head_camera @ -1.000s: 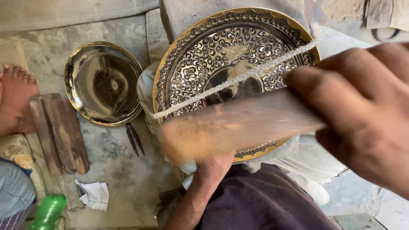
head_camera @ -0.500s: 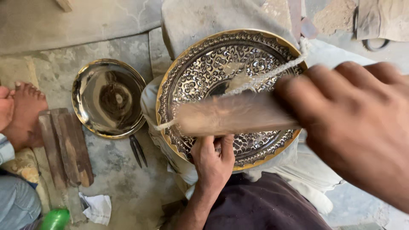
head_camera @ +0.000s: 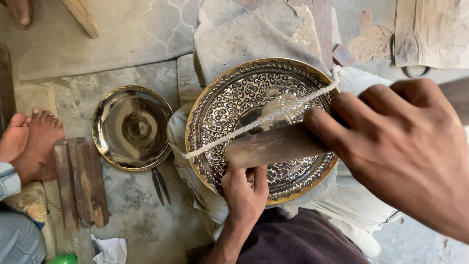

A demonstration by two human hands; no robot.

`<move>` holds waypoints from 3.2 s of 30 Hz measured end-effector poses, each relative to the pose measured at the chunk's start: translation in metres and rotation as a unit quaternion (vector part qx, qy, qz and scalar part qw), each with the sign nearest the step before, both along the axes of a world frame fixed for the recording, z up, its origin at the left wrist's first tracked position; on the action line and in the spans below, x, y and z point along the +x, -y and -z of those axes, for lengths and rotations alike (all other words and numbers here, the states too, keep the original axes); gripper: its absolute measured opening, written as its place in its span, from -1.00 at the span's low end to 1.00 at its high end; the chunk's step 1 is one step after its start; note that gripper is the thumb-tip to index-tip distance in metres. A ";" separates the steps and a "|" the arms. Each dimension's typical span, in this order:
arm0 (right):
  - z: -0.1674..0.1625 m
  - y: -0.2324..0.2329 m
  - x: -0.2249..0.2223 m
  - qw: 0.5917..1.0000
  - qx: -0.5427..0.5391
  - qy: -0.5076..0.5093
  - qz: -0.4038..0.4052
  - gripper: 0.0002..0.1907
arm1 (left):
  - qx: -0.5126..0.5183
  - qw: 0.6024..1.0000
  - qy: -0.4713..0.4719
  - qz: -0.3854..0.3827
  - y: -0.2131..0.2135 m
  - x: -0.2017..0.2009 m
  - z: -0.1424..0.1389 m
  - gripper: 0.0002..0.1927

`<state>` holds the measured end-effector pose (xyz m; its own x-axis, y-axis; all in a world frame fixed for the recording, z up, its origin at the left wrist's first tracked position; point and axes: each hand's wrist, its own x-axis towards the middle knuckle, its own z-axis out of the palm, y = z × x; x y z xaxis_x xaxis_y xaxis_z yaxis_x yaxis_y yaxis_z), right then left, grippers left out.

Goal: The person sits on the floor with an engraved brass tray on their lap, holding a small punch against the tray's surface with one hand and striking it with a wooden mallet in the other, working the patterned areas of the tray. They reposition the punch repeatedly across the tray and briefly handle a second brass plate beside them.

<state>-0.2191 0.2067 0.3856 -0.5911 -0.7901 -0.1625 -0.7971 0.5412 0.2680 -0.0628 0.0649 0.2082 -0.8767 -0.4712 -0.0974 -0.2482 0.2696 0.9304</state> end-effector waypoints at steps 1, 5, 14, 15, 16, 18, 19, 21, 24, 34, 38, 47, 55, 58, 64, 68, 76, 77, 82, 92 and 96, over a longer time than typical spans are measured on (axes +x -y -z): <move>0.000 0.000 0.001 0.996 -0.089 0.024 0.006 -0.56 | -0.010 1.000 -0.021 -0.001 -0.001 0.001 -0.002 -0.71; -0.003 0.000 0.017 0.918 -0.282 0.219 0.172 -0.28 | -0.013 0.996 -0.092 -0.009 -0.005 0.008 -0.009 -0.78; -0.039 -0.073 0.098 0.969 -0.183 -0.056 0.155 -0.48 | 0.125 0.980 -0.139 -0.064 0.006 0.078 -0.048 -0.80; -0.033 -0.089 0.104 0.949 -0.233 -0.029 0.209 -0.53 | 0.166 0.967 -0.174 -0.081 0.010 0.096 -0.054 -0.80; -0.021 -0.104 0.107 0.919 -0.275 0.017 0.282 -0.59 | 0.145 0.968 -0.179 -0.101 0.015 0.113 -0.057 -0.80; 0.006 -0.141 0.119 0.865 -0.296 0.063 0.400 -0.61 | 0.103 0.967 -0.195 -0.131 0.024 0.146 -0.062 -0.80; 0.021 -0.161 0.126 0.849 -0.276 0.064 0.447 -0.61 | 0.096 0.968 -0.173 -0.157 0.027 0.162 -0.063 -0.77; 0.050 -0.203 0.145 0.800 -0.303 0.093 0.510 -0.63 | 0.087 0.965 -0.126 -0.215 0.024 0.198 -0.062 -0.71; 0.089 -0.258 0.184 0.671 -0.474 0.188 0.539 -0.70 | 0.102 0.952 -0.132 -0.258 0.011 0.236 -0.055 -0.69; 0.135 -0.315 0.246 0.499 -0.702 0.263 0.435 -0.79 | 0.110 0.961 -0.126 -0.222 -0.048 0.275 -0.060 -0.68; 0.118 -0.305 0.241 0.509 -0.694 0.265 0.435 -0.80 | 0.109 0.958 -0.131 -0.230 -0.048 0.274 -0.063 -0.67; 0.078 -0.286 0.191 0.386 -0.801 0.309 0.337 -0.86 | 0.102 0.955 -0.109 -0.257 -0.031 0.258 -0.036 -0.65; 0.058 -0.129 0.118 0.414 -0.800 0.348 0.259 -0.83 | 0.104 0.954 -0.083 -0.269 -0.009 0.236 -0.009 -0.63; 0.080 -0.048 0.158 0.398 -0.710 0.477 0.333 -0.60 | 0.099 0.951 -0.065 -0.286 0.005 0.224 0.000 -0.63; 0.076 -0.105 0.113 0.331 -0.823 0.397 0.235 -0.72 | 0.079 0.953 -0.079 -0.282 0.046 0.220 0.008 -0.65; 0.062 -0.090 0.084 0.401 -0.844 0.282 0.218 -0.73 | 0.071 0.954 -0.082 -0.280 0.063 0.199 0.007 -0.66; 0.104 -0.010 0.159 0.313 -0.793 0.460 0.250 -0.69 | 0.101 0.965 -0.072 -0.230 0.067 0.170 -0.023 -0.64; 0.101 -0.027 0.147 0.273 -0.831 0.439 0.206 -0.74 | 0.100 0.966 -0.075 -0.226 0.069 0.167 -0.024 -0.64; 0.079 -0.037 0.097 0.309 -0.871 0.322 0.203 -0.76 | 0.103 0.969 -0.058 -0.217 0.069 0.154 -0.029 -0.66; 0.081 -0.090 0.137 0.457 -0.701 0.433 0.334 -0.69 | 0.128 0.985 -0.103 -0.046 0.035 0.078 -0.065 -0.70; 0.059 -0.136 0.105 0.521 -0.621 0.296 0.506 -0.61 | 0.045 0.993 -0.038 0.106 0.015 0.031 -0.076 -0.72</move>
